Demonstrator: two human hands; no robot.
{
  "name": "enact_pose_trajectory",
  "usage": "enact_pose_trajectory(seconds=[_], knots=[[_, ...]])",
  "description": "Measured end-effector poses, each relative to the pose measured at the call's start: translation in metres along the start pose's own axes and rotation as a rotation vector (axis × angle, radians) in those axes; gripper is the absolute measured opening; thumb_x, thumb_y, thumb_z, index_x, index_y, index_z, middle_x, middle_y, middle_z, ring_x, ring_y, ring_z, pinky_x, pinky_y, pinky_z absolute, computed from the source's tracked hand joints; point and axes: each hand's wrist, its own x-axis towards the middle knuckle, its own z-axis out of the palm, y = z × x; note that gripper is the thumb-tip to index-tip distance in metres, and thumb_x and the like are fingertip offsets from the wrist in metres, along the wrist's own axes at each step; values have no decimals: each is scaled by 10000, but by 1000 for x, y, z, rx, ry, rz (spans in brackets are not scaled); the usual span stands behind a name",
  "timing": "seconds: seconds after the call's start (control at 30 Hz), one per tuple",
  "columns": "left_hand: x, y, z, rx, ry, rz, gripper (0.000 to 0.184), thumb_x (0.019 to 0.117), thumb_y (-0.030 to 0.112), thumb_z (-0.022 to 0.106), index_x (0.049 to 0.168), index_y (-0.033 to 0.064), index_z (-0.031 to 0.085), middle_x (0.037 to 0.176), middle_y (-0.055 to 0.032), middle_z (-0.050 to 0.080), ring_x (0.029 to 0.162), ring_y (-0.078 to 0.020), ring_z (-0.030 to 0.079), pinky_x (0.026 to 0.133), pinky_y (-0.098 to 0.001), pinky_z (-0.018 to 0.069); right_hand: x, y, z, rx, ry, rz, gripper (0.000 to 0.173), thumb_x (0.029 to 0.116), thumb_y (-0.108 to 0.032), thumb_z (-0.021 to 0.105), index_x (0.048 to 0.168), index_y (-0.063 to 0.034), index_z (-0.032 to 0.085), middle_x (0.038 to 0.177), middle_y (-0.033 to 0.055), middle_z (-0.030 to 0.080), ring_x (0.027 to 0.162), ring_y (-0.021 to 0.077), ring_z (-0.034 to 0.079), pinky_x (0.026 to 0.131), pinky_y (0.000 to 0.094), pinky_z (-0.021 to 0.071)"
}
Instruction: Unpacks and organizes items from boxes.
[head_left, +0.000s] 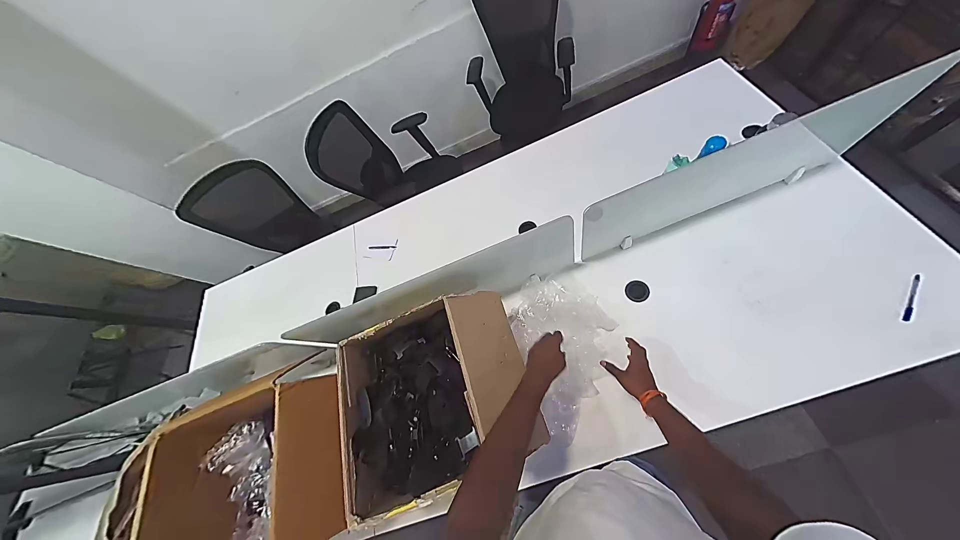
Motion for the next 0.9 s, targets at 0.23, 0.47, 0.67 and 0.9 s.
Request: enact_pose_trajectory(seconds=[0.23,0.47,0.67,0.9], knots=[[-83,-31,169,-122,-523,120,501,938,312,680,1308,-18,615,1240,-274,661,1185,-432,634,1001,-653,491,-71,44,14,-233,-337,75,821,810,-498,815,1413,-50,485,1289,210,602,1109,348,646,955,529,543],[-100,-73,210,-86,-267,-221,829,920,233,653,1632,125,243,1638,-228,286,1231,-472,595,952,-647,532,-84,54,16,-313,-831,-17,422,960,-285,685,1303,-51,608,1133,164,694,998,302,694,933,511,550],[-149,-58,131,-175,-63,-105,560,1066,339,437,1557,70,422,1583,-160,443,1489,-277,394,1209,-480,341,-59,30,16,-345,-815,-89,401,965,-247,673,1284,-11,614,1119,179,694,1004,308,688,943,501,543],[-142,-125,195,-258,-140,-226,534,1092,381,370,1469,40,531,1486,-198,545,1419,-349,481,1175,-572,362,-62,0,28,-323,-758,-68,370,1011,-339,608,1216,-33,639,1073,162,697,986,281,684,926,485,539]])
